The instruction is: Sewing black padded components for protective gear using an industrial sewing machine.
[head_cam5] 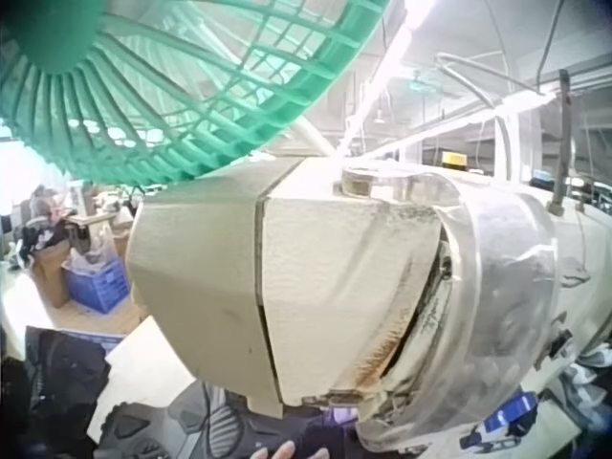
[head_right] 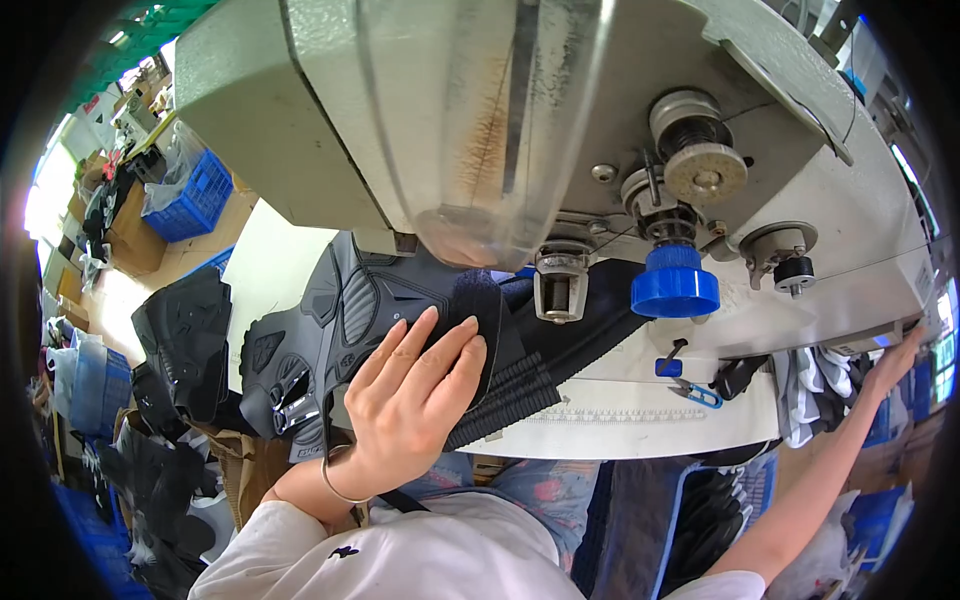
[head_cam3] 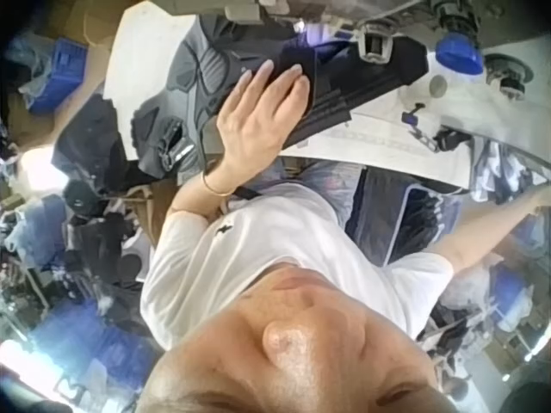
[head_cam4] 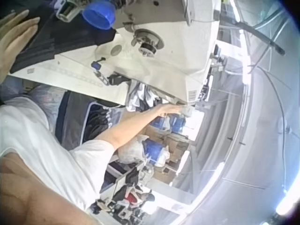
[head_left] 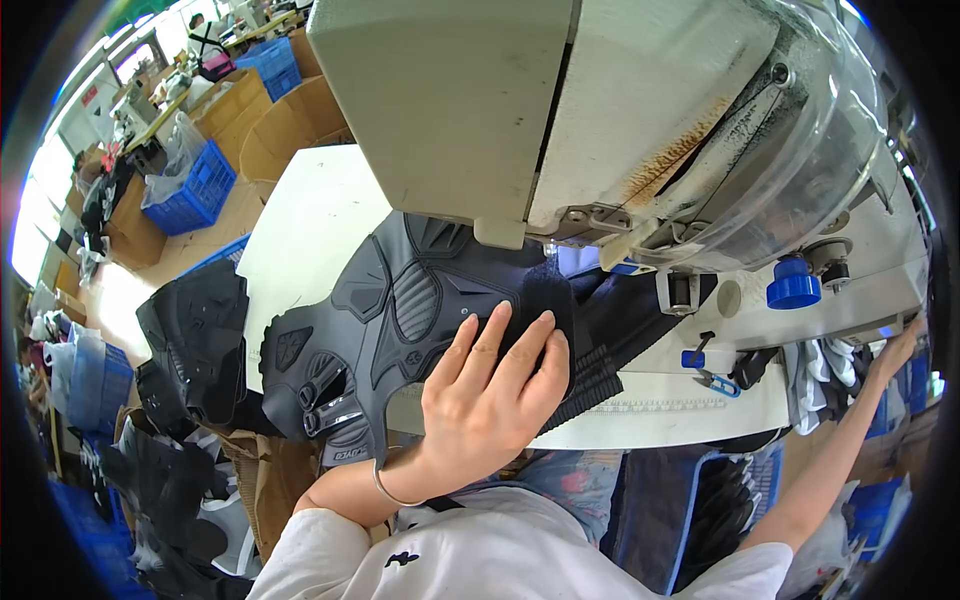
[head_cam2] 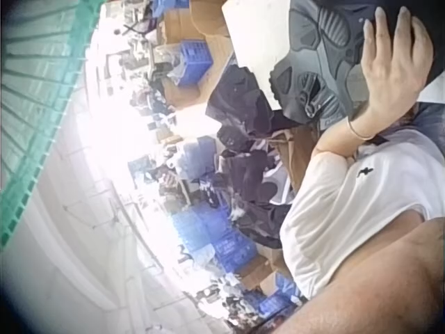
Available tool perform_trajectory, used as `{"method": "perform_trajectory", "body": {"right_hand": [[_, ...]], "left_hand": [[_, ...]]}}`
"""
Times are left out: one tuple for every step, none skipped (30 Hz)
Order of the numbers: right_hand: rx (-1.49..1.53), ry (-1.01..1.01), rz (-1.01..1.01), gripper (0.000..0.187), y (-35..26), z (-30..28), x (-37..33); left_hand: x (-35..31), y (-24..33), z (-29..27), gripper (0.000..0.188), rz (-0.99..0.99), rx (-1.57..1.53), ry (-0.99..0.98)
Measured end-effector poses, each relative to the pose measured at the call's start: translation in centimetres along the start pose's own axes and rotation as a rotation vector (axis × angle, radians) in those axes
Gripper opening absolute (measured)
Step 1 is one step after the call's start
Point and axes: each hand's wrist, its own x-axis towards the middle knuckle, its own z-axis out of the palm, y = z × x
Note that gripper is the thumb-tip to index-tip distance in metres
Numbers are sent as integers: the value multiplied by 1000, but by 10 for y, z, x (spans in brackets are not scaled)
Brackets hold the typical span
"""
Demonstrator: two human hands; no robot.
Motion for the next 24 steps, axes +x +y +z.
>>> {"method": "perform_trajectory", "body": {"right_hand": [[-1,-1,-1,68,3,-1,0],[-92,37,-42,67,5,-3,0],[-179,72,-79,66,2,2,-4],[-177,69,-76,66,-1,6,-8],[-131,76,-20,63,-4,11,-12],[-89,84,33,62,-8,13,-14],[-90,85,34,62,-8,14,-14],[-95,90,10,62,-9,15,-14],[-102,96,-15,62,-9,13,-14],[-105,98,-16,62,-8,11,-13],[-62,95,31,63,-7,10,-12],[-15,90,79,63,-8,12,-13],[-15,90,79,63,-9,14,-15],[46,109,118,65,-10,15,-18],[108,127,158,66,-11,18,-21],[110,126,159,66,-13,21,-23],[107,140,141,67,-15,23,-26],[102,154,121,69,-16,24,-27],[103,154,121,69,-18,25,-27],[98,161,136,69,-20,26,-27],[92,169,150,68,-20,25,-26],[91,170,149,68,-18,24,-25],[85,176,143,68,-17,23,-24],[80,180,138,68,-16,24,-24]], "left_hand": [[0,1,0,17,-7,-3,0],[1,2,0,17,-15,-7,1],[1,3,0,17,-15,-3,-2],[1,3,-1,17,-28,1,-1],[1,4,-1,17,-41,5,-1],[1,3,-1,17,-41,4,-2],[1,3,0,17,-41,9,6],[1,3,0,18,-41,14,13],[1,3,0,18,-40,11,13],[2,3,0,19,-45,6,18],[2,3,0,19,-50,1,24],[2,3,0,19,-50,1,23],[2,3,0,20,-52,-3,27],[1,3,0,20,-55,-6,32],[1,3,0,20,-55,-5,31],[1,3,0,20,-59,-7,29],[1,3,0,21,-62,-10,27],[1,3,0,21,-62,-10,28],[1,3,0,21,-67,-9,24],[1,3,0,21,-71,-7,20],[1,4,0,21,-71,-8,21],[1,4,0,22,-70,-7,24],[0,4,1,22,-69,-5,27],[0,4,1,22,-69,-3,28]]}}
